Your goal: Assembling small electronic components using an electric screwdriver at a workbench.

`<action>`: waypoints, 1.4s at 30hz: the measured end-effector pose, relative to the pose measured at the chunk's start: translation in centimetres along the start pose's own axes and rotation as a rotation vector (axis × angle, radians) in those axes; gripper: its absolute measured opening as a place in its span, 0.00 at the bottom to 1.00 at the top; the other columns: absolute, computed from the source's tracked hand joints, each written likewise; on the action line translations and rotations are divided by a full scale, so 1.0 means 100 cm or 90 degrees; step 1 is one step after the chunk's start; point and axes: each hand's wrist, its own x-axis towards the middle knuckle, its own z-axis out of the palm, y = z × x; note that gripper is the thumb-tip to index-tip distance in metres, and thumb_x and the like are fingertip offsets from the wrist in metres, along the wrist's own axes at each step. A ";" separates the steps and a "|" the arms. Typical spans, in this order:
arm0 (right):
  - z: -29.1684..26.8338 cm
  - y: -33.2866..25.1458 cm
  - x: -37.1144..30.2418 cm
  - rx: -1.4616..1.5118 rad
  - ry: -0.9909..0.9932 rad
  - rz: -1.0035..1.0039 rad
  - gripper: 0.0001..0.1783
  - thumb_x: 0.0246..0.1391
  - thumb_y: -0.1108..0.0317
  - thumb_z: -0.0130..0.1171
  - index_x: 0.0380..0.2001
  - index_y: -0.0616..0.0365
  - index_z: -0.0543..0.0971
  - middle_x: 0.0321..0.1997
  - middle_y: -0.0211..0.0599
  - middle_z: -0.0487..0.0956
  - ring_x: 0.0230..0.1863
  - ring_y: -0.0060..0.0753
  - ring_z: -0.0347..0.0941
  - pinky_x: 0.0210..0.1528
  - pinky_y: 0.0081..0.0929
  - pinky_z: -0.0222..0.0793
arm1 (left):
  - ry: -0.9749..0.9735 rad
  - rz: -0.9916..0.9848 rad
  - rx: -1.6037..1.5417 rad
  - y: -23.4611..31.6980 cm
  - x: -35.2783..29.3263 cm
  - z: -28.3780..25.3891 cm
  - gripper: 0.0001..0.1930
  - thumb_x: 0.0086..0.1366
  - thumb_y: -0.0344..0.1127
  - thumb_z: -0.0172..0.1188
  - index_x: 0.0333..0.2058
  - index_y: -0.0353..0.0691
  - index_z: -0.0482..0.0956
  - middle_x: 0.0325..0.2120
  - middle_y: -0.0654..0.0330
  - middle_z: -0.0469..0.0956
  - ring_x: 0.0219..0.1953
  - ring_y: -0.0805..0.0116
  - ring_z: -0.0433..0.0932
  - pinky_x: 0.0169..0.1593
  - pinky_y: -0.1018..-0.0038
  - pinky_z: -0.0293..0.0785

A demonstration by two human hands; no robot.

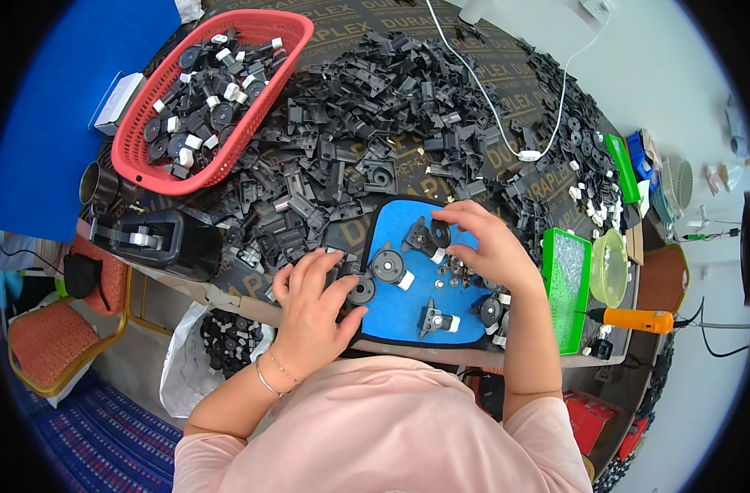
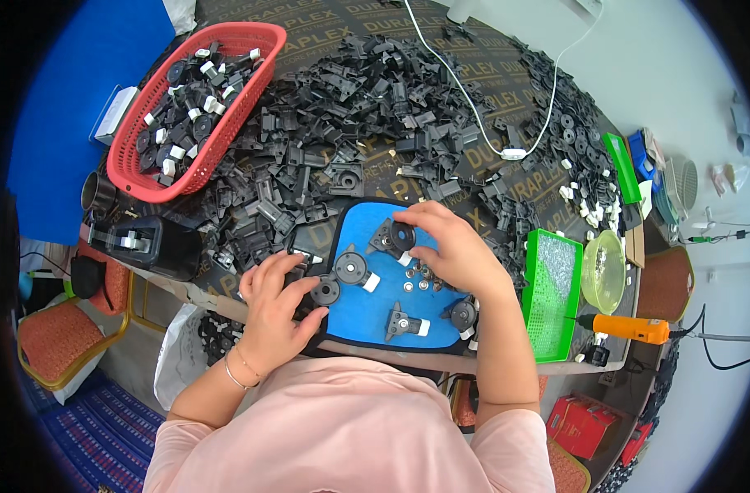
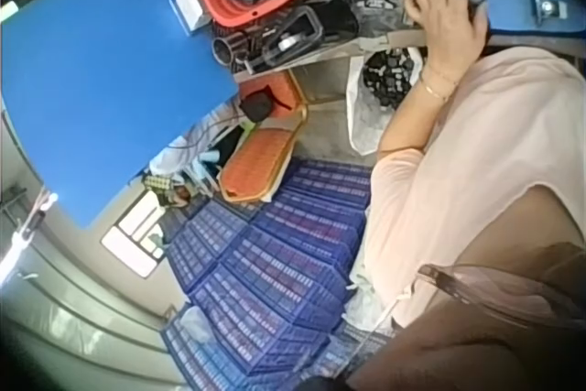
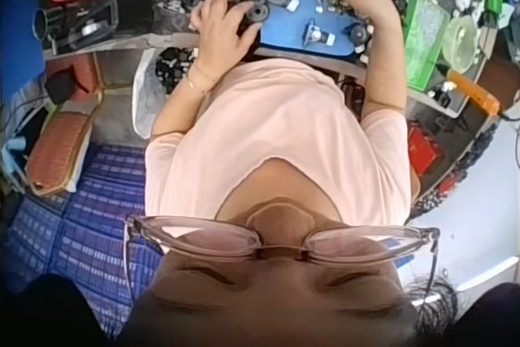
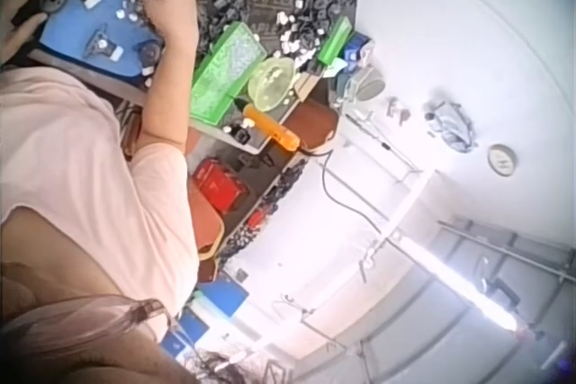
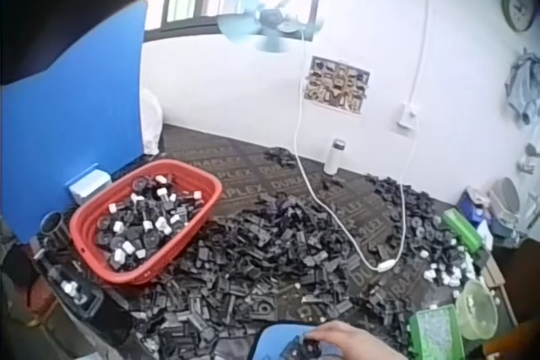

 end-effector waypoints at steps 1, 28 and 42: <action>0.001 -0.001 0.001 -0.028 -0.004 0.011 0.30 0.39 0.82 0.63 0.51 0.54 0.75 0.49 0.39 0.73 0.51 0.40 0.71 0.52 0.30 0.69 | -0.001 -0.001 -0.002 0.000 0.000 0.001 0.21 0.47 0.37 0.68 0.42 0.43 0.76 0.53 0.53 0.67 0.58 0.51 0.61 0.58 0.55 0.49; 0.022 -0.011 0.007 -0.212 -0.010 0.001 0.28 0.38 0.77 0.67 0.49 0.58 0.76 0.45 0.42 0.73 0.46 0.46 0.73 0.48 0.34 0.71 | -0.017 0.000 0.031 0.001 0.000 0.000 0.22 0.47 0.38 0.68 0.43 0.43 0.76 0.55 0.52 0.66 0.61 0.50 0.58 0.60 0.53 0.46; 0.017 -0.031 -0.022 -0.108 0.080 -0.016 0.33 0.37 0.73 0.70 0.52 0.52 0.74 0.48 0.41 0.74 0.49 0.46 0.72 0.50 0.34 0.70 | -0.054 -0.031 0.114 0.004 0.009 0.009 0.21 0.45 0.44 0.70 0.37 0.39 0.80 0.63 0.51 0.57 0.65 0.49 0.51 0.63 0.43 0.36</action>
